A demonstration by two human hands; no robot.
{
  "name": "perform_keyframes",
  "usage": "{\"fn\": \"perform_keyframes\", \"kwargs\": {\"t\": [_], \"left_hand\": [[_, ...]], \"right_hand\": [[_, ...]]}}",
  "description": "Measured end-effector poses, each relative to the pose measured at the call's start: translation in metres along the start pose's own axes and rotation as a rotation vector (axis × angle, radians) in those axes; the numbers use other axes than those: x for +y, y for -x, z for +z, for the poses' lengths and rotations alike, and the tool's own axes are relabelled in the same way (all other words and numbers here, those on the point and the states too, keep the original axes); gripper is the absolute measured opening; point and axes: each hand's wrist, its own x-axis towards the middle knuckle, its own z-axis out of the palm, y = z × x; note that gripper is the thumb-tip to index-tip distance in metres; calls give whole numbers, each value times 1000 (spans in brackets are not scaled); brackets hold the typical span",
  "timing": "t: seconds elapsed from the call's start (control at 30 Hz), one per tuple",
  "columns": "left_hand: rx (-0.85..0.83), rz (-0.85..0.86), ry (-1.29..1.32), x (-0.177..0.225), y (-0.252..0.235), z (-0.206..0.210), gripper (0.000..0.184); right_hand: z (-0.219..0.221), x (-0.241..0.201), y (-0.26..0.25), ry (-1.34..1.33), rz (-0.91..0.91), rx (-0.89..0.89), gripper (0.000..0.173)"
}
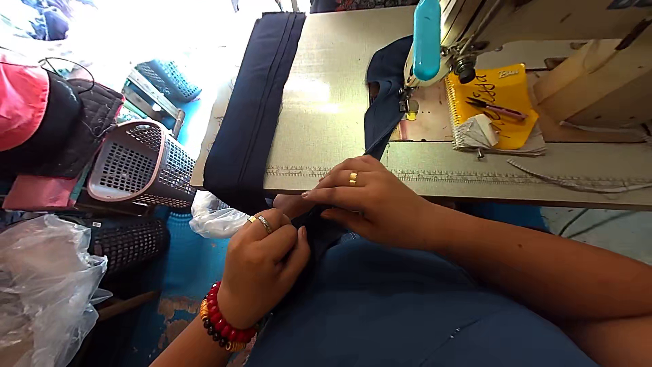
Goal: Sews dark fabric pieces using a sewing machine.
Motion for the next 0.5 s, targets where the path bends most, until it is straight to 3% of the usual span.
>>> {"fn": "perform_keyframes", "kwargs": {"t": [0.3,0.4,0.5], "left_hand": [[-2,107,-45,4,-3,-1,31],[-102,248,-21,14,-8,-6,28],[-271,420,136,27,-20,1,28]], "right_hand": [[1,-9,-6,18,-51,8,18],[-17,-28,9,272,-153,-18,21],[-32,-48,46,366,-120,-68,22]]}}
